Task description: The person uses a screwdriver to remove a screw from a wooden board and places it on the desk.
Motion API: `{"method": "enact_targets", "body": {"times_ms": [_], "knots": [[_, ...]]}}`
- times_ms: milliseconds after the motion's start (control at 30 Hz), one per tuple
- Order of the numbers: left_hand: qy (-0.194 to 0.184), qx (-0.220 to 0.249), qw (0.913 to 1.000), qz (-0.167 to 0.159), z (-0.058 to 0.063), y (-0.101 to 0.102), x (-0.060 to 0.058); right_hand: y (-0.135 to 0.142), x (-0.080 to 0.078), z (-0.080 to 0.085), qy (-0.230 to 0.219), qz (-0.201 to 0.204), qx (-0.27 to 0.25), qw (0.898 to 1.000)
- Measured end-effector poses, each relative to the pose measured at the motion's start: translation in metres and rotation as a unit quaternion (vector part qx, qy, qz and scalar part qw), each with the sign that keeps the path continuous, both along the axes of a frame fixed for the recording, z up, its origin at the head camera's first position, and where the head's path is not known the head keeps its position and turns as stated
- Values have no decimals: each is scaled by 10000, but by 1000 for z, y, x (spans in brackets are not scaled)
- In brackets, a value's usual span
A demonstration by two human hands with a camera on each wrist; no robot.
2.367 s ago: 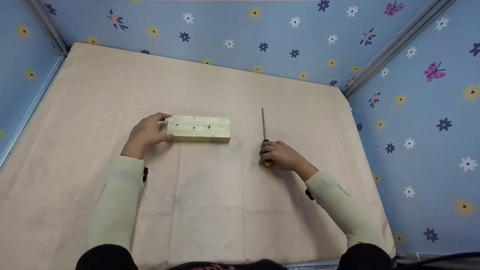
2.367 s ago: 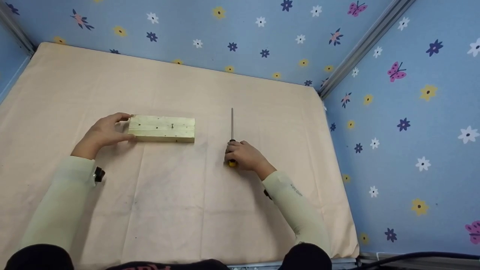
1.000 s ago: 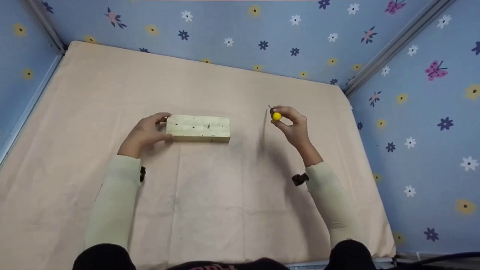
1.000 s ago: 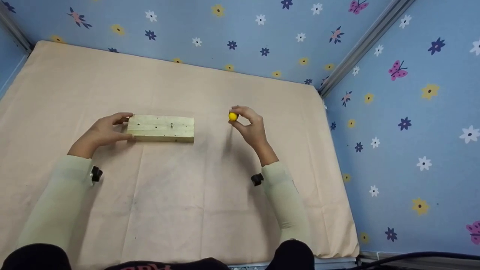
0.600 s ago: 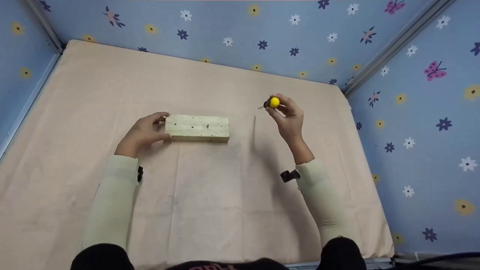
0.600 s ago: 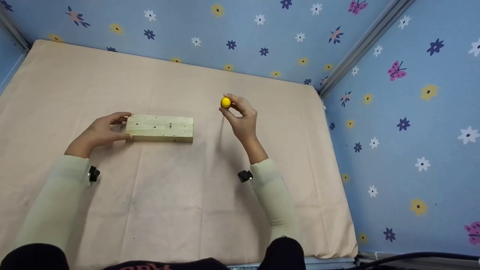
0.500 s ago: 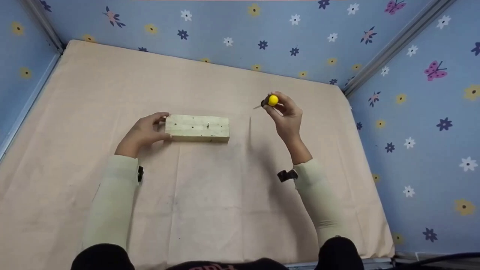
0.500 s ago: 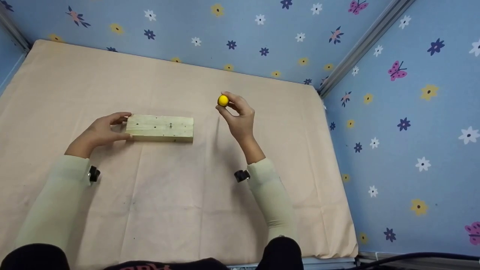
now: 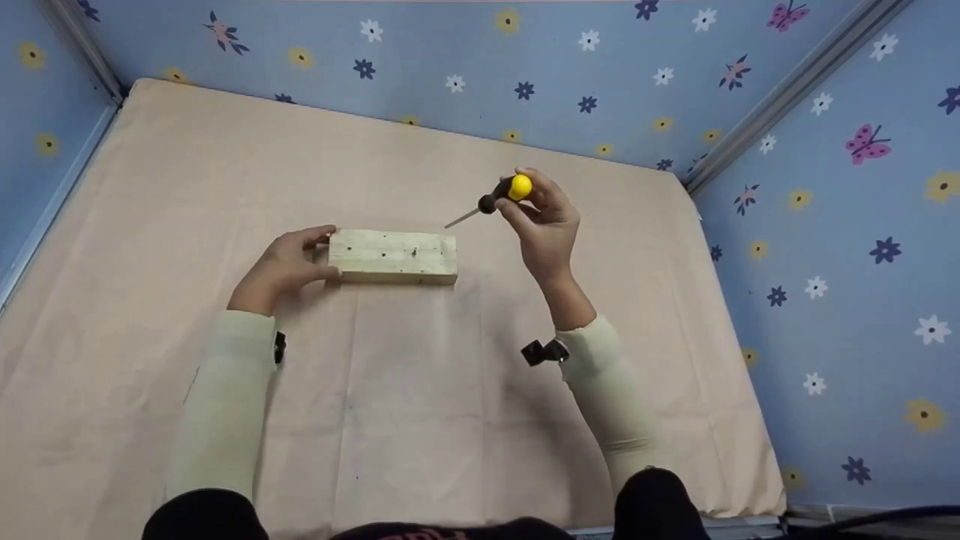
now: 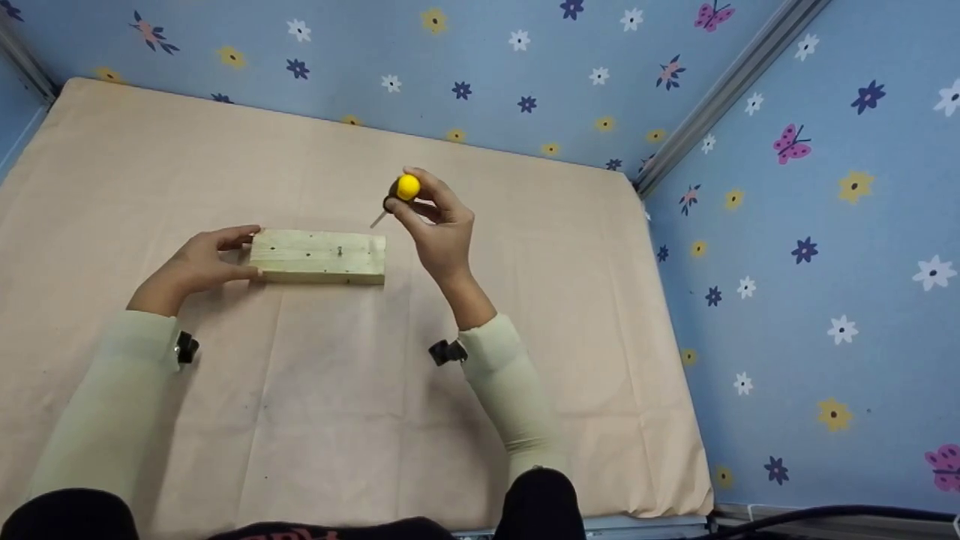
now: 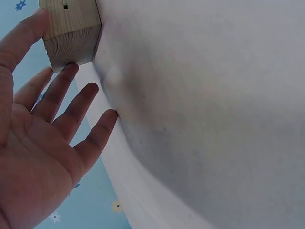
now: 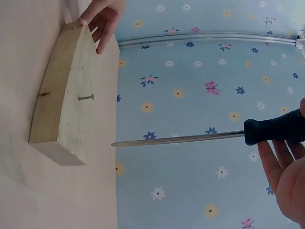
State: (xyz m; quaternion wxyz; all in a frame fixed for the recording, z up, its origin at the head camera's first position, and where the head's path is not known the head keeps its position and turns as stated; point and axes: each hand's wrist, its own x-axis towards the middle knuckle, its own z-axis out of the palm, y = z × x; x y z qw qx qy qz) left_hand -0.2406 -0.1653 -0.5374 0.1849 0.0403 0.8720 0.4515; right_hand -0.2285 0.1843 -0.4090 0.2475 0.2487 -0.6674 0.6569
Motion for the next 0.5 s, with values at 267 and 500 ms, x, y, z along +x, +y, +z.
{"method": "enact_targets", "body": {"times_ms": [267,500], "knots": [[-48,-100,9999,-2,1,3,-1,-15,3,-2,-159,258,-121,9995],[-12,-14,10000,1,0,-1,-1,-22,5,-4,-281,352,-213,9988]]}}
